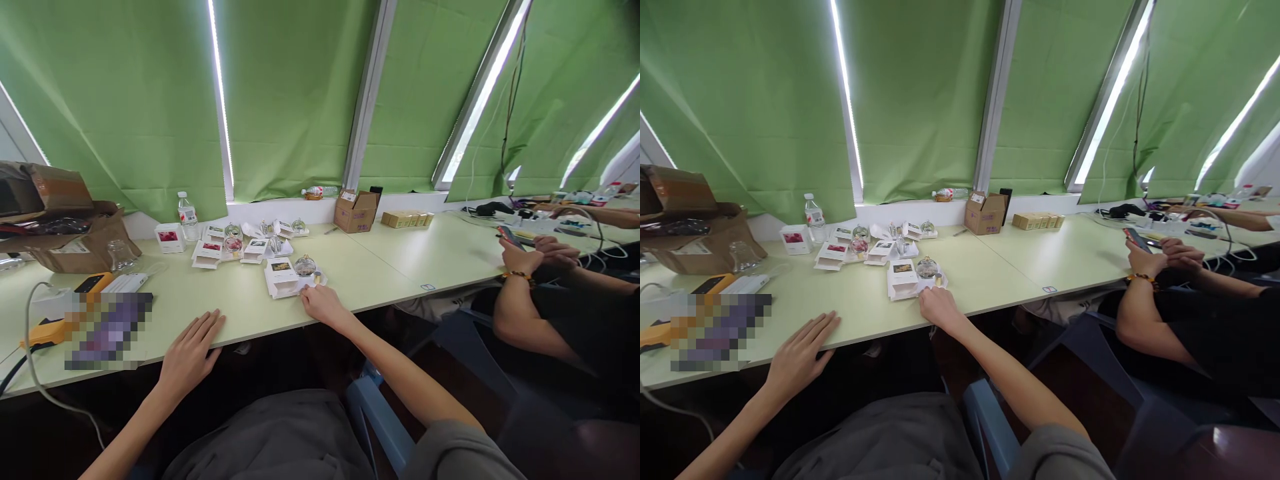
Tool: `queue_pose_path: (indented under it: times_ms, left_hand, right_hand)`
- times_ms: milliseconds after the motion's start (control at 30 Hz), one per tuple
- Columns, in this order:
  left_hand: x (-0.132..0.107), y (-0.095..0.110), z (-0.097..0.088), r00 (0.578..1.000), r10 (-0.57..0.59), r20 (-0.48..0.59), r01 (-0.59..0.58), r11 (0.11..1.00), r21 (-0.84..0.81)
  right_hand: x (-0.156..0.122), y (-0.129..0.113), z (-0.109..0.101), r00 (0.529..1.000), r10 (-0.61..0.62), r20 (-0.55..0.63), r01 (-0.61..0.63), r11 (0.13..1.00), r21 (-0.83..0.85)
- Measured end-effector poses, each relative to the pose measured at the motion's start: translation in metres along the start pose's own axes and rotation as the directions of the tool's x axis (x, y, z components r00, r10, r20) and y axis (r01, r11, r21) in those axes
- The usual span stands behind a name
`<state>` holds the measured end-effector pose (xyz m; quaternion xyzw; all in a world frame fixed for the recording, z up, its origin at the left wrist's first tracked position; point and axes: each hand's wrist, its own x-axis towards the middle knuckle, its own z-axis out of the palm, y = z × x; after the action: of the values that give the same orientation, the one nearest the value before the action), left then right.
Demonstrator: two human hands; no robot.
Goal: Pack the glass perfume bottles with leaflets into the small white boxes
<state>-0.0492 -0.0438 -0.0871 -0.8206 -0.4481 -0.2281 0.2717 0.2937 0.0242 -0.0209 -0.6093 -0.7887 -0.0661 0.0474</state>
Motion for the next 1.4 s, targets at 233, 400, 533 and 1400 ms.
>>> queue_pose_path:
  times_ms: [233,400,533,1400]
  left_hand:
    - [0.004,0.004,-0.005,0.999,-0.026,-0.026,0.024,0.997,-0.067]
    - [0.004,0.005,-0.005,0.999,-0.035,-0.021,0.034,0.998,-0.057]
    - [0.003,0.005,-0.005,0.999,-0.037,-0.01,0.037,0.998,-0.042]
    - [0.122,0.109,0.025,1.0,0.024,-0.001,-0.024,0.956,-0.293]
  right_hand:
    - [0.003,-0.032,-0.007,0.998,-0.061,0.01,0.06,0.997,0.047]
    - [0.006,-0.05,-0.009,0.994,-0.113,0.002,0.112,0.991,0.071]
    - [0.008,-0.058,-0.009,0.99,-0.143,0.007,0.142,0.986,0.084]
    - [0.102,0.025,0.004,0.926,-0.306,-0.224,0.375,0.822,0.429]
